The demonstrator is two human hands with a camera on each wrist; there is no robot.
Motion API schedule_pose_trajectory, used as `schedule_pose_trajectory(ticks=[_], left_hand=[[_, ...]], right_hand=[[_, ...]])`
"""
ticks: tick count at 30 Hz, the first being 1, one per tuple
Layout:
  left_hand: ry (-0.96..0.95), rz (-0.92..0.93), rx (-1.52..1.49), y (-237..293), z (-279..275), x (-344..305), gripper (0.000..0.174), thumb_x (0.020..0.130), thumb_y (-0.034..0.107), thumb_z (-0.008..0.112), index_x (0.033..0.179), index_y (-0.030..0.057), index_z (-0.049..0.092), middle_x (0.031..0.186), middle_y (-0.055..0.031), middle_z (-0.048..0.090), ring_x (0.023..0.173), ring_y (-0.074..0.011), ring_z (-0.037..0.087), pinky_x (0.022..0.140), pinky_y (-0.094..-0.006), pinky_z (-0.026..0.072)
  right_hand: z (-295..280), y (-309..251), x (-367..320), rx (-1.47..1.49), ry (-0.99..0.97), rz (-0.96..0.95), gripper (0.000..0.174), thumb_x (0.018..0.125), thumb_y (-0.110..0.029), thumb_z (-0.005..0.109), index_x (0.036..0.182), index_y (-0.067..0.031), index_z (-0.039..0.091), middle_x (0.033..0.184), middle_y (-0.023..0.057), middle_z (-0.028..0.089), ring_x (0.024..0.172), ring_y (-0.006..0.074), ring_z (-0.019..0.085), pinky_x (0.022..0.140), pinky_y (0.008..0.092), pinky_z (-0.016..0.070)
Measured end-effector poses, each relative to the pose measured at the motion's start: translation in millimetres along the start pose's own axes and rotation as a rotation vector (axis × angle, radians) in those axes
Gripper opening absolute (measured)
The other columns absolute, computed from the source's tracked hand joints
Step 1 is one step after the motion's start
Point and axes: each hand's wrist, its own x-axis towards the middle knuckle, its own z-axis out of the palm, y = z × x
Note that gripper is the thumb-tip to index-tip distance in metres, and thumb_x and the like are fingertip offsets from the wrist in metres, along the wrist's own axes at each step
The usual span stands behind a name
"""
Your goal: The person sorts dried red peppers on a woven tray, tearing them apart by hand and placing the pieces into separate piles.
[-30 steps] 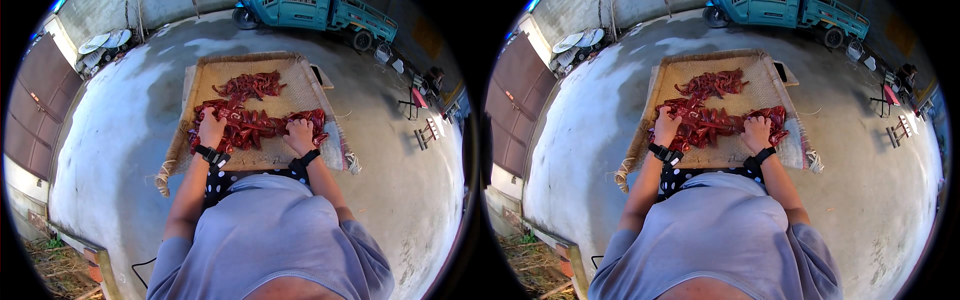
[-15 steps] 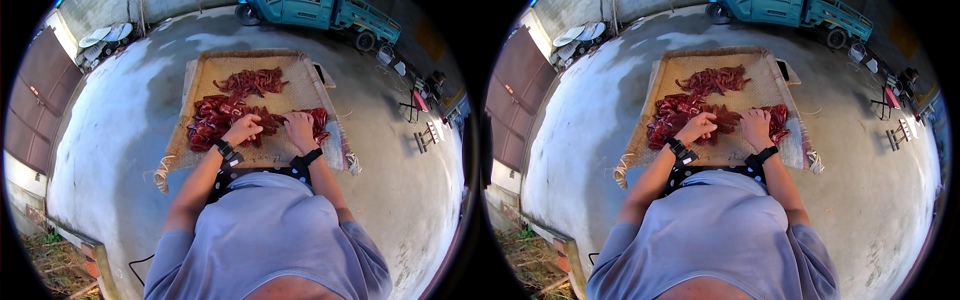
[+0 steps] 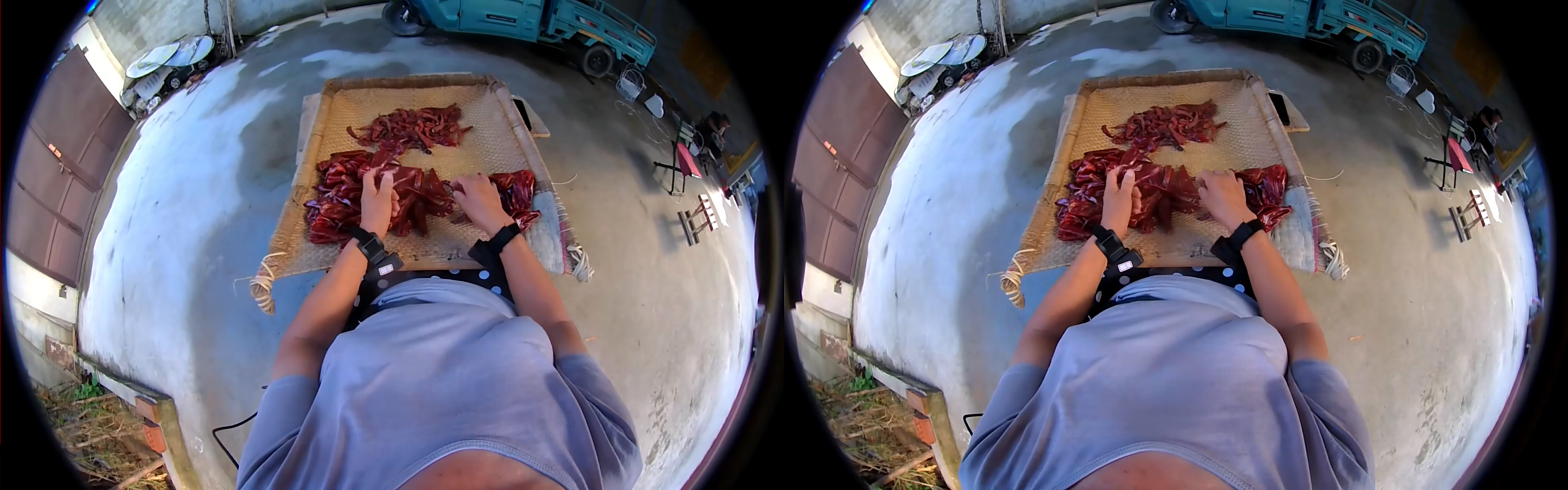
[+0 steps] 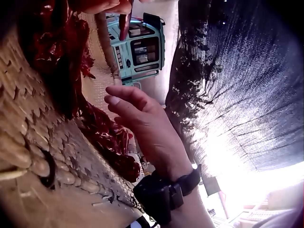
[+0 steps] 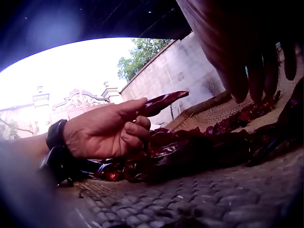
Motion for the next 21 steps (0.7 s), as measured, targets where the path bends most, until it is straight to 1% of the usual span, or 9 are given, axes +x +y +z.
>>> schedule_pose_trajectory(ticks=[4, 7, 8, 11, 12, 13, 16, 19, 21], left_hand=[[0.067, 0.078, 0.040, -0.1, 2.8, -4.7, 0.061, 0.100, 0.023, 0.060, 0.154, 0.0205, 0.031, 0.071, -0.0014, 0.049, 0.049, -0.0079, 0.042, 0.043, -0.0240, 0.0374], [-0.109, 0.017, 0.120, -4.0, -5.9, 1.9, 0.058, 0.100, 0.023, 0.060, 0.152, 0.0210, 0.035, 0.072, -0.0010, 0.049, 0.050, -0.0077, 0.043, 0.043, -0.0234, 0.0380], [-0.107, 0.096, 0.120, -8.2, -6.5, 1.0, 0.045, 0.099, 0.022, 0.062, 0.141, 0.0143, 0.049, 0.074, -0.0006, 0.051, 0.050, -0.0071, 0.046, 0.043, -0.0226, 0.0380], [-0.251, 0.038, 0.131, -19.9, -17.7, 10.2, 0.031, 0.099, 0.021, 0.061, 0.128, 0.0082, 0.059, 0.076, 0.0006, 0.052, 0.056, -0.0057, 0.049, 0.047, -0.0207, 0.0389], [-0.256, 0.044, 0.142, -18.6, -16.9, 7.8, 0.026, 0.098, 0.023, 0.063, 0.117, 0.0057, 0.063, 0.078, 0.0009, 0.053, 0.056, -0.0056, 0.050, 0.048, -0.0206, 0.0397], [-0.257, 0.048, 0.169, -19.3, -17.4, 7.4, 0.027, 0.098, 0.025, 0.064, 0.118, 0.0057, 0.063, 0.078, 0.0007, 0.054, 0.057, -0.0056, 0.050, 0.048, -0.0207, 0.0398], [-0.237, 0.067, 0.210, -18.6, -13.5, 4.4, 0.032, 0.097, 0.029, 0.065, 0.119, 0.0050, 0.062, 0.077, -0.0001, 0.054, 0.056, -0.0060, 0.050, 0.048, -0.0211, 0.0402], [-0.203, 0.082, 0.185, -16.9, -10.5, 0.4, 0.036, 0.096, 0.032, 0.066, 0.118, 0.0036, 0.062, 0.075, -0.0008, 0.054, 0.054, -0.0068, 0.050, 0.047, -0.0219, 0.0405], [-0.233, 0.072, 0.157, -19.1, -12.9, 3.5, 0.037, 0.096, 0.033, 0.066, 0.117, 0.0037, 0.061, 0.074, -0.0008, 0.055, 0.053, -0.0070, 0.050, 0.047, -0.0217, 0.0405]], right_hand=[[17.7, -0.4, 19.7, -0.181, -0.062, -0.066, 0.020, 0.082, -0.022, 0.067, 0.100, -0.0132, 0.071, 0.105, 0.0096, 0.066, 0.107, 0.0318, 0.056, 0.091, 0.0465, 0.0426], [25.5, -4.4, 24.7, -0.326, -0.228, -0.084, 0.019, 0.081, -0.023, 0.067, 0.097, -0.0144, 0.071, 0.103, 0.0088, 0.067, 0.106, 0.0303, 0.057, 0.089, 0.0463, 0.0411], [26.5, -3.7, 26.2, -0.307, -0.225, -0.060, 0.017, 0.081, -0.023, 0.067, 0.095, -0.0144, 0.070, 0.101, 0.0085, 0.068, 0.106, 0.0300, 0.057, 0.088, 0.0462, 0.0407], [31.5, -0.6, 26.1, -0.269, -0.178, -0.004, 0.013, 0.082, -0.022, 0.066, 0.092, -0.0140, 0.069, 0.096, 0.0082, 0.069, 0.103, 0.0296, 0.058, 0.085, 0.0459, 0.0395], [28.8, -3.5, 25.4, -0.268, -0.134, 0.002, 0.013, 0.082, -0.022, 0.066, 0.091, -0.0135, 0.068, 0.094, 0.0083, 0.070, 0.102, 0.0298, 0.059, 0.084, 0.0459, 0.0390], [25.1, -5.7, 25.1, -0.268, -0.089, 0.009, 0.012, 0.082, -0.021, 0.065, 0.090, -0.0130, 0.067, 0.092, 0.0084, 0.070, 0.101, 0.0300, 0.060, 0.084, 0.0458, 0.0386], [12.9, -22.2, 21.5, -0.054, 0.007, 0.019, 0.015, 0.085, -0.021, 0.062, 0.099, -0.0143, 0.066, 0.090, 0.0093, 0.071, 0.092, 0.0314, 0.064, 0.088, 0.0464, 0.0391], [9.0, -38.7, 16.2, 0.242, -0.070, 0.020, 0.016, 0.088, -0.022, 0.061, 0.101, -0.0127, 0.062, 0.088, 0.0097, 0.071, 0.086, 0.0324, 0.067, 0.087, 0.0454, 0.0408], [7.6, -47.5, 11.7, 0.305, -0.101, -0.046, 0.019, 0.089, -0.024, 0.062, 0.101, -0.0092, 0.062, 0.091, 0.0126, 0.071, 0.086, 0.0324, 0.068, 0.080, 0.0431, 0.0479]])
